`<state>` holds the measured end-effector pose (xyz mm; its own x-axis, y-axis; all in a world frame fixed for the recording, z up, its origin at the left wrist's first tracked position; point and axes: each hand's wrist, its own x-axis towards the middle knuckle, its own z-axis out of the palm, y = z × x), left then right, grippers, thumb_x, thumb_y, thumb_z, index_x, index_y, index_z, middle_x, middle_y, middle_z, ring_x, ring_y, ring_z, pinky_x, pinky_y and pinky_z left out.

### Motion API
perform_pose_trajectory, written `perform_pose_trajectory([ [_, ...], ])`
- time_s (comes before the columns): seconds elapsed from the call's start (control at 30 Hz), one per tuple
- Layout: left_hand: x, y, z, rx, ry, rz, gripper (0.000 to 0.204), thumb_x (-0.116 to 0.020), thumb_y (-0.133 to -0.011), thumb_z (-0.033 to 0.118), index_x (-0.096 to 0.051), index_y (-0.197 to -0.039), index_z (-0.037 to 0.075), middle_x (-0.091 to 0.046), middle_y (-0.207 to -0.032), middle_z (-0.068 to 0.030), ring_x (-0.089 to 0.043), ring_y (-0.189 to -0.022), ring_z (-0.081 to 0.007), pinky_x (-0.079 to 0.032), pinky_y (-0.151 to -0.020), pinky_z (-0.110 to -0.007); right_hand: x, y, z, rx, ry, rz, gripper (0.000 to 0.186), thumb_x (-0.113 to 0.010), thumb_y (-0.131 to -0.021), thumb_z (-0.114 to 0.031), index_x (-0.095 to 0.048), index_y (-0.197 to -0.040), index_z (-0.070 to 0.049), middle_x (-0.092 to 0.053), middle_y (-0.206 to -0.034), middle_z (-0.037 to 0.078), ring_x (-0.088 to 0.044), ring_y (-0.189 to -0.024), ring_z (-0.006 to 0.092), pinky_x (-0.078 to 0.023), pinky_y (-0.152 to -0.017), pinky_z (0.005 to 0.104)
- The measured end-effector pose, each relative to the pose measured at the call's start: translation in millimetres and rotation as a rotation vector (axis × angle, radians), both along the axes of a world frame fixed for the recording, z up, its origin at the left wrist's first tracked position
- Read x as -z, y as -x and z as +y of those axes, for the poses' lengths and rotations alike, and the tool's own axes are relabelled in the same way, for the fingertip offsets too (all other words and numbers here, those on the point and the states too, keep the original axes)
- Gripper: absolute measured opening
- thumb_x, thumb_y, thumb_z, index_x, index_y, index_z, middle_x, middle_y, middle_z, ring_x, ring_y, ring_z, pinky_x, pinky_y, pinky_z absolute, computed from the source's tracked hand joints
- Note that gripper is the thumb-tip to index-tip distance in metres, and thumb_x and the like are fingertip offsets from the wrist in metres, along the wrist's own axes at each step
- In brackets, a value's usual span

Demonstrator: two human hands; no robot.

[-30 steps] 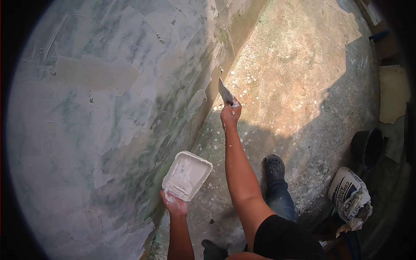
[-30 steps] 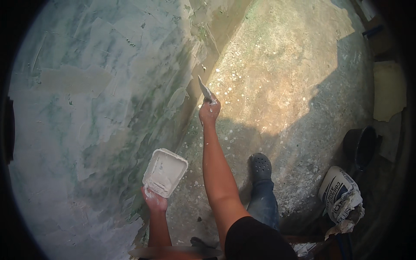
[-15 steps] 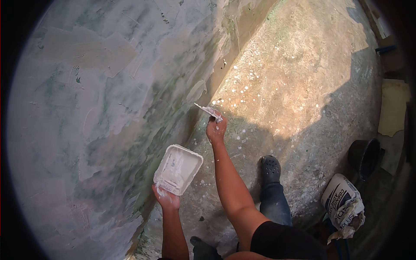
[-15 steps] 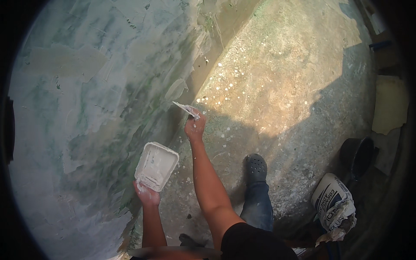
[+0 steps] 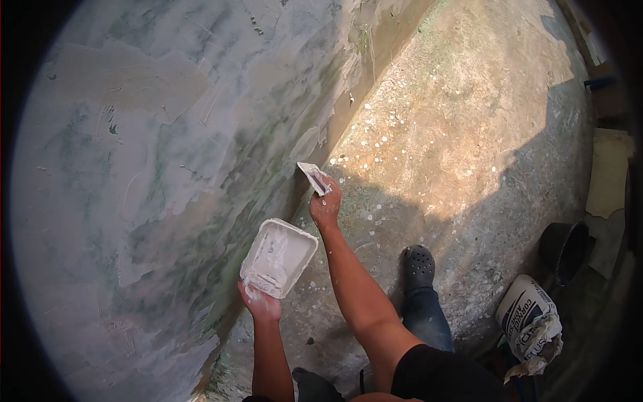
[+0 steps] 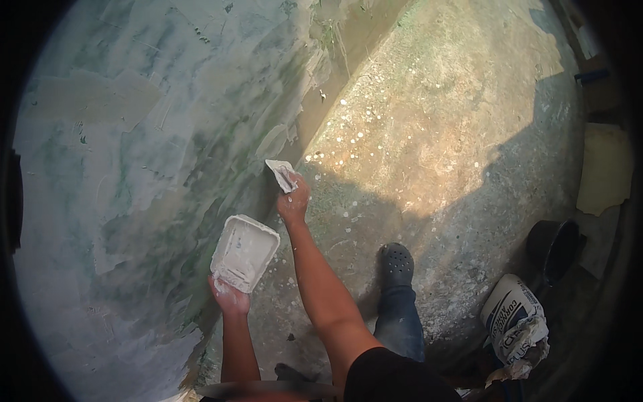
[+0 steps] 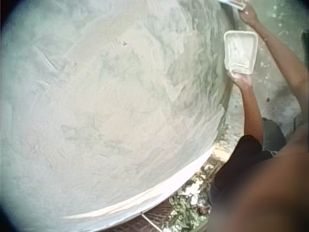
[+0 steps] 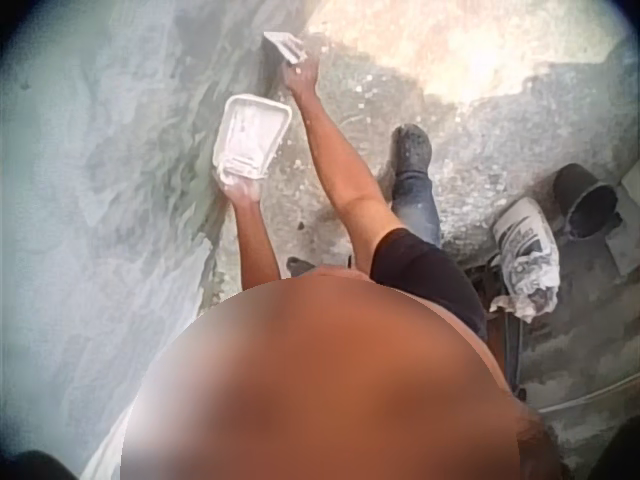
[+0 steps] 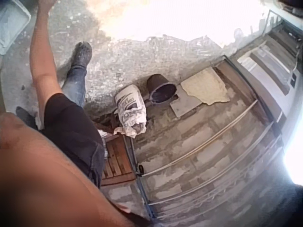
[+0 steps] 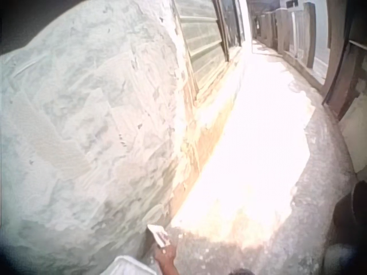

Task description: Applying plaster or putty to an exterior wall using a handheld putty knife and a material container.

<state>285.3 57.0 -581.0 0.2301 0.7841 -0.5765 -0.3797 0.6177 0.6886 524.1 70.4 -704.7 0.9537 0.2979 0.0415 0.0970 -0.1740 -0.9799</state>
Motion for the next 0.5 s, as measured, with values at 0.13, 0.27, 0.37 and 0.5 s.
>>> perform_pose_trajectory([
  [0.13, 8, -10, -6, 0.015, 0.009, 0.031, 0.057, -0.035, -0.095, 0.043, -0.039, -0.14, 0.006, -0.042, -0.143, -0.0102, -0.041, -0.131, -0.0296, -0.03, -0.11, -0.045, 4, -45, -23, -0.057, -0.119, 0.106, 0.035, -0.044, -0.078, 0.003, -0.067, -0.105, 0.001, -0.069, -0.092, 0.019, -0.066, -0.086, 0.034, -0.049, -0.079, 0.0363],
  [0.27, 5, 0, -5, 0.009, 0.005, 0.036, 0.057, -0.036, -0.096, 0.043, -0.039, -0.139, 0.006, -0.042, -0.143, -0.0105, -0.04, -0.131, -0.0293, -0.03, -0.111, -0.045, -51, -70, -12, 0.083, -0.198, 0.321, 0.035, -0.045, -0.079, 0.002, -0.066, -0.106, 0.004, -0.067, -0.091, 0.021, -0.065, -0.088, 0.0329, -0.049, -0.081, 0.0351],
  [0.37, 5, -3, -3, 0.035, -0.009, -0.022, 0.056, -0.036, -0.095, 0.042, -0.04, -0.139, 0.007, -0.042, -0.143, -0.0103, -0.04, -0.131, -0.0289, -0.03, -0.111, -0.045, -40, -55, 7, 0.106, -0.191, 0.047, 0.034, -0.048, -0.078, 0.003, -0.066, -0.106, 0.004, -0.067, -0.095, 0.021, -0.063, -0.094, 0.0352, -0.048, -0.086, 0.0373],
  [0.5, -7, 10, 3, -0.054, -0.024, 0.032, 0.06, -0.036, -0.095, 0.045, -0.036, -0.142, 0.007, -0.04, -0.145, -0.0099, -0.04, -0.132, -0.0286, -0.028, -0.112, -0.046, -46, 8, 14, 0.008, -0.237, -0.157, 0.041, -0.058, -0.074, 0.0, -0.064, -0.114, -0.001, -0.063, -0.111, 0.023, -0.061, -0.102, 0.0354, -0.044, -0.095, 0.0424],
])
